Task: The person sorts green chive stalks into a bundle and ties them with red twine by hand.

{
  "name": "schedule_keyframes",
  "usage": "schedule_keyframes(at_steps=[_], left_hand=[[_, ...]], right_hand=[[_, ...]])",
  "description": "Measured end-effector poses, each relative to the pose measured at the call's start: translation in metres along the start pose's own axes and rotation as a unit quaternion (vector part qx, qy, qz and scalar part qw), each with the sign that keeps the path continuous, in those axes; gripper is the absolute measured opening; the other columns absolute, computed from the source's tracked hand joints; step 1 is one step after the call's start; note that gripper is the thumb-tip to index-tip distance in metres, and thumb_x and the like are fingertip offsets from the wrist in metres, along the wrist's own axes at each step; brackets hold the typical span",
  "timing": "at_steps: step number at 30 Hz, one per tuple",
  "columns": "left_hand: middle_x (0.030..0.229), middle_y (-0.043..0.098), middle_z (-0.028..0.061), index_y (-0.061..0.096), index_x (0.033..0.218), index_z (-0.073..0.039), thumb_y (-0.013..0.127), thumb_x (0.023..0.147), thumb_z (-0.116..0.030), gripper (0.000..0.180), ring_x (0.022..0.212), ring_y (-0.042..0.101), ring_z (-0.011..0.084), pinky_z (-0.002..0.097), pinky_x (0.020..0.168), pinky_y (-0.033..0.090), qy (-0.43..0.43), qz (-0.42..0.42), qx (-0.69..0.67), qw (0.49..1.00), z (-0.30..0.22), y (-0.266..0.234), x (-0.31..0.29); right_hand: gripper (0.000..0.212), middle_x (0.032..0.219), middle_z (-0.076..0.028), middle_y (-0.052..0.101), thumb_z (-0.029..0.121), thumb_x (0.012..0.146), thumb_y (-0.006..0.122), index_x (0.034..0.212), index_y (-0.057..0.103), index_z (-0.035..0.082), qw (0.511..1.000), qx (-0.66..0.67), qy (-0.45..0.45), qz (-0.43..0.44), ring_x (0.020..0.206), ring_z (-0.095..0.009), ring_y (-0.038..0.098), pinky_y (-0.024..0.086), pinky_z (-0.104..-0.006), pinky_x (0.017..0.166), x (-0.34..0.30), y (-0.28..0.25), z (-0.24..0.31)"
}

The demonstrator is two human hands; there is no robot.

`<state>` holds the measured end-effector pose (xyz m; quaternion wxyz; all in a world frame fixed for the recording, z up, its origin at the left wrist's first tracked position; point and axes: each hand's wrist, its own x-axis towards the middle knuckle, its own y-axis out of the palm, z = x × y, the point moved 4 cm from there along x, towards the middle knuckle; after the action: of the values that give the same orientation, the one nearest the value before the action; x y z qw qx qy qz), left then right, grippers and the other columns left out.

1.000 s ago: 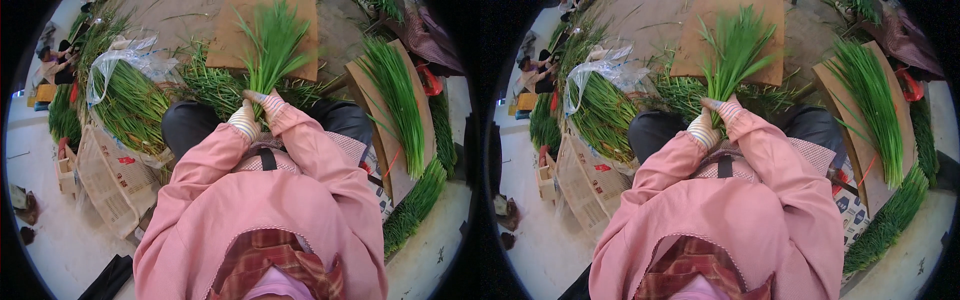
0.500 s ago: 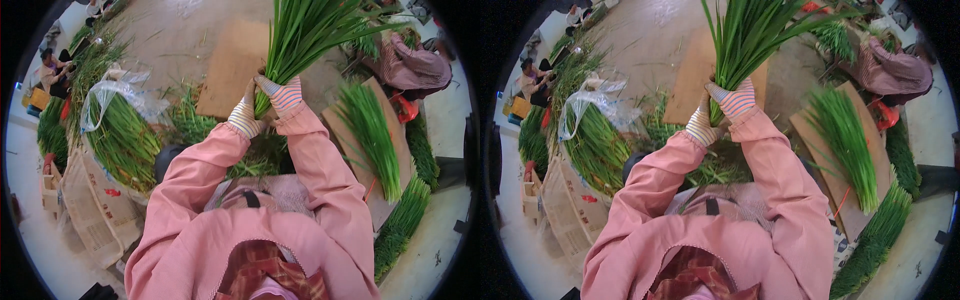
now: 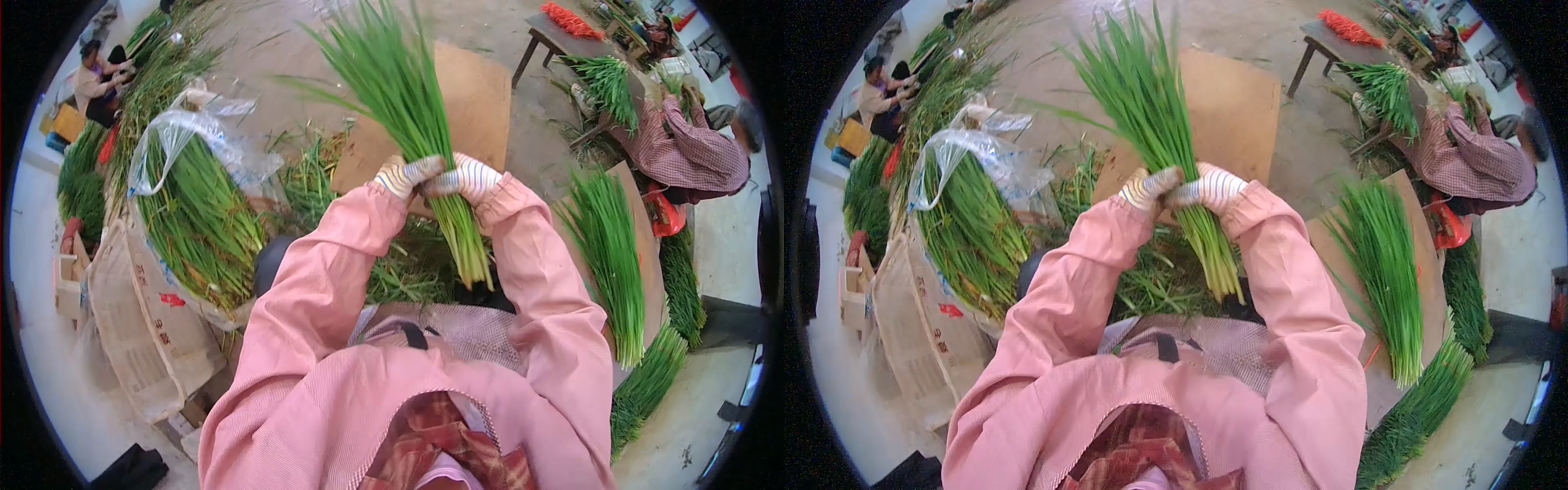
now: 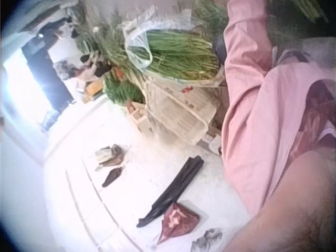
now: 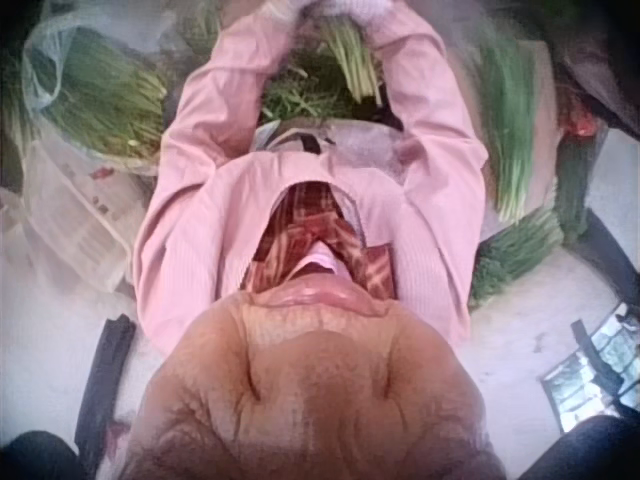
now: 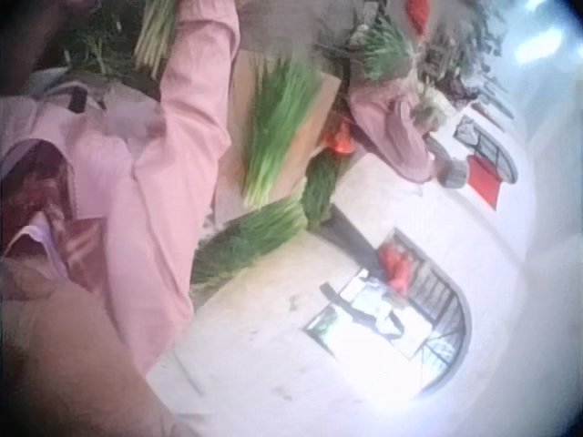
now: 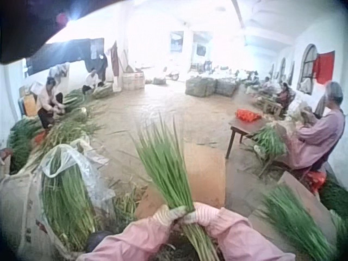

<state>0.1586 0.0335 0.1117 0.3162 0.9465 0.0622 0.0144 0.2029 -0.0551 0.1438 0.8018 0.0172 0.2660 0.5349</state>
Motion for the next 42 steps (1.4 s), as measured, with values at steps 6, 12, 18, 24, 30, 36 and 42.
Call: schedule_keyframes(at_steps=[6,12,18,24,30,36,42], left_hand=[[0.093,0.058,0.0143,0.052,0.102,-0.004,0.066,0.064,-0.008,0.04,0.083,0.057,0.027,0.0374,0.072,0.049,-0.087,-0.066,-0.16,0.981,0.061,-0.04,-0.047],[0.088,0.06,0.0145,0.054,0.096,-0.003,0.064,0.064,-0.002,0.033,0.081,0.058,0.0261,0.039,0.067,0.05,-0.052,-0.098,-0.196,0.974,0.051,-0.022,-0.058],[0.09,0.059,0.0169,0.053,0.097,0.004,0.057,0.065,-0.001,0.033,0.081,0.058,0.0313,0.0432,0.073,0.048,-0.042,-0.027,-0.342,0.938,0.053,0.003,-0.06],[0.098,0.056,0.0209,0.05,0.103,0.006,0.054,0.061,0.0,0.043,0.09,0.053,0.0369,0.05,0.084,0.04,-0.097,0.04,-0.46,0.882,0.058,0.005,-0.07],[0.103,0.055,0.0143,0.048,0.108,0.0,0.065,0.068,-0.019,0.048,0.098,0.05,0.0293,0.0443,0.087,0.038,-0.063,0.001,-0.367,0.928,0.079,0.011,-0.075],[0.091,0.058,0.0073,0.054,0.099,-0.006,0.071,0.066,-0.024,0.041,0.083,0.054,0.0201,0.0343,0.076,0.042,-0.148,-0.093,-0.107,0.979,0.137,0.002,-0.091],[0.081,0.059,0.0107,0.051,0.098,-0.004,0.064,0.067,-0.006,0.034,0.075,0.056,0.0244,0.0418,0.071,0.047,-0.123,-0.119,-0.419,0.892,0.092,0.003,-0.088]], right_hand=[[0.038,0.089,-0.006,0.058,0.012,0.068,0.065,0.102,0.054,0.001,0.995,0.005,0.098,-0.005,0.081,-0.018,0.055,0.044,-0.0308,0.073,-0.015,0.035,-0.074],[0.076,0.119,-0.012,0.04,0.033,0.071,0.062,0.126,0.024,-0.003,0.998,-0.044,-0.04,-0.033,0.11,-0.02,0.038,0.031,-0.0317,0.092,-0.074,0.002,-0.125],[0.059,0.098,-0.004,0.05,0.004,0.063,0.066,0.115,0.039,0.005,0.987,-0.013,-0.052,-0.149,0.089,-0.015,0.047,0.039,-0.0277,0.074,-0.085,0.036,-0.148],[0.038,0.073,-0.007,0.055,0.005,0.063,0.065,0.098,0.051,0.003,0.975,0.186,-0.009,-0.122,0.06,-0.018,0.052,0.043,-0.0287,0.052,-0.094,0.053,-0.156],[0.03,0.067,-0.003,0.051,0.01,0.066,0.064,0.093,0.052,0.006,0.968,0.091,0.0,-0.234,0.053,-0.015,0.046,0.039,-0.027,0.049,-0.089,0.035,-0.159],[0.043,0.088,-0.017,0.058,0.012,0.064,0.062,0.102,0.048,-0.001,0.865,-0.423,0.089,-0.255,0.084,-0.027,0.056,0.045,-0.0333,0.074,-0.063,0.028,-0.132],[0.049,0.076,-0.023,0.055,0.019,0.061,0.063,0.099,0.041,-0.003,0.773,-0.58,0.154,-0.208,0.076,-0.038,0.055,0.045,-0.0392,0.067,-0.103,0.053,-0.126]])
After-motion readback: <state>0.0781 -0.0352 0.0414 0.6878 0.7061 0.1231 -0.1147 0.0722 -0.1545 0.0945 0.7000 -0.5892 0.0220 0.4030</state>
